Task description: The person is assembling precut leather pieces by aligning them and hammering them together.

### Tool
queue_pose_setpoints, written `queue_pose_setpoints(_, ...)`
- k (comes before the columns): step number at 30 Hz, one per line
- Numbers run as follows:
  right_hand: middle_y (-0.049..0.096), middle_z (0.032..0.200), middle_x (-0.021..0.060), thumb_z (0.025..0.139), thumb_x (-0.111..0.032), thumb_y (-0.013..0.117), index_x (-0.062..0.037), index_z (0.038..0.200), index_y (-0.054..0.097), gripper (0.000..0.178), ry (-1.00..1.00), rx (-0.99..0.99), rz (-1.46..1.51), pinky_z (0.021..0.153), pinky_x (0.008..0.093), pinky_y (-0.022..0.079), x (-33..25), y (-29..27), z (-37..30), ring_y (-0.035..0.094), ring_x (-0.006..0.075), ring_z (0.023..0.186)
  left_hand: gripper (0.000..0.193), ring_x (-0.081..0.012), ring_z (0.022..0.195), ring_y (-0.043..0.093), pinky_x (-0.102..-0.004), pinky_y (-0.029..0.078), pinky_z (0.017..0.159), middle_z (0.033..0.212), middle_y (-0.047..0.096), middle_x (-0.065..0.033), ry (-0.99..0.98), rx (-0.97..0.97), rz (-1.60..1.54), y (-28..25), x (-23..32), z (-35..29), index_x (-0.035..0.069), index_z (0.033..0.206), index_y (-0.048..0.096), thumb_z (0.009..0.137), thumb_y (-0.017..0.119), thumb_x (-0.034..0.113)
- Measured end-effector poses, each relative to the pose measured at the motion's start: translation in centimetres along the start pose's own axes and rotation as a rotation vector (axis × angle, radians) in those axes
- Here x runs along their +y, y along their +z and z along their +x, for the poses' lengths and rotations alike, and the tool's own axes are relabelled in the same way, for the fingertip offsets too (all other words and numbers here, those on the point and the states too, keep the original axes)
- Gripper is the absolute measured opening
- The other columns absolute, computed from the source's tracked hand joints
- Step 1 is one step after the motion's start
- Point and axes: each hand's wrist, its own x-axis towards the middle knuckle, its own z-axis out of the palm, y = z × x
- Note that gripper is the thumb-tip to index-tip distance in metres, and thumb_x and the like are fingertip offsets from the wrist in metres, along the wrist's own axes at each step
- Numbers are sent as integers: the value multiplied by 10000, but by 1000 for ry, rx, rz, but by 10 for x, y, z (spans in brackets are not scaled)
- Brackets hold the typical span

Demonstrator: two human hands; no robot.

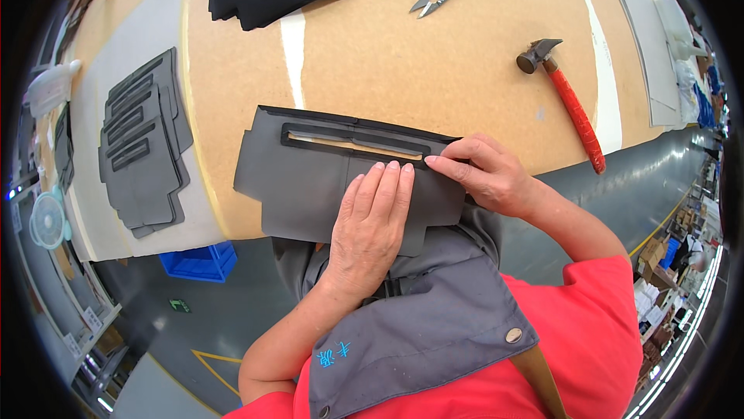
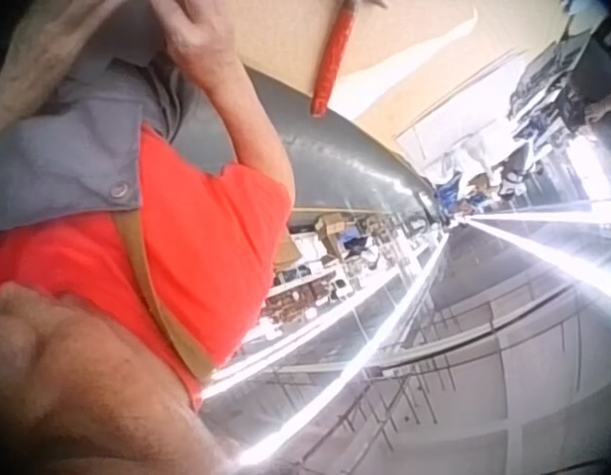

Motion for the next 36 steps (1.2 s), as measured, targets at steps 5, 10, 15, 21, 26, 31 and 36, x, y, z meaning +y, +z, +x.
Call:
queue_pose_setpoints(5,647,1015,41,706,26,722,-87,1189,746,496,14,22,-30,733,318,544,-1,4,0,612,209,865,546,-254,1334,522,-400,423,1135,1400,540,-113,15,24,25,2,-3,0,42,1444,546,907,588,126)
queue_pose_setpoints(10,642,1026,33,679,-5,707,-28,1145,746,468,-50,29,-54,758,325,545,-1,4,-3,619,210,892,557,-254,1320,518,-402,429,1123,1378,537,-110,17,19,25,3,-2,2,57,1456,539,905,591,122)
queue_pose_setpoints(15,646,1047,23,675,-18,705,-13,1158,743,485,-51,10,-38,772,327,538,-1,5,-5,628,208,914,569,-255,1290,516,-410,433,1102,1355,515,-106,23,4,69,2,0,3,61,1463,532,900,592,112)
queue_pose_setpoints(21,635,1081,31,698,-50,694,-5,1195,727,500,-45,-12,-19,789,345,524,-1,6,-9,627,213,944,563,-258,1282,517,-414,431,1096,1350,513,-102,-8,-16,117,1,6,7,64,1459,538,899,588,108)
queue_pose_setpoints(26,627,1097,34,706,-64,685,2,1206,719,505,-41,-13,-12,797,354,521,0,7,-11,623,216,962,573,-273,1314,504,-430,429,1113,1393,509,-112,-34,-6,-4,-1,4,1,72,1468,539,895,571,52)
queue_pose_setpoints(31,623,1108,41,720,-82,678,0,1213,715,501,-55,-14,-21,818,352,522,0,6,-11,618,220,968,595,-292,1334,494,-450,432,1120,1430,505,-129,-45,-33,-70,-3,4,3,74,1464,554,876,553,-15)
queue_pose_setpoints(36,622,1111,43,726,-83,678,-1,1214,713,496,-62,-8,-19,822,355,523,0,7,-11,617,223,968,564,-271,1327,502,-428,415,1132,1388,516,-120,-26,-61,49,-4,6,7,63,1467,526,907,582,96)
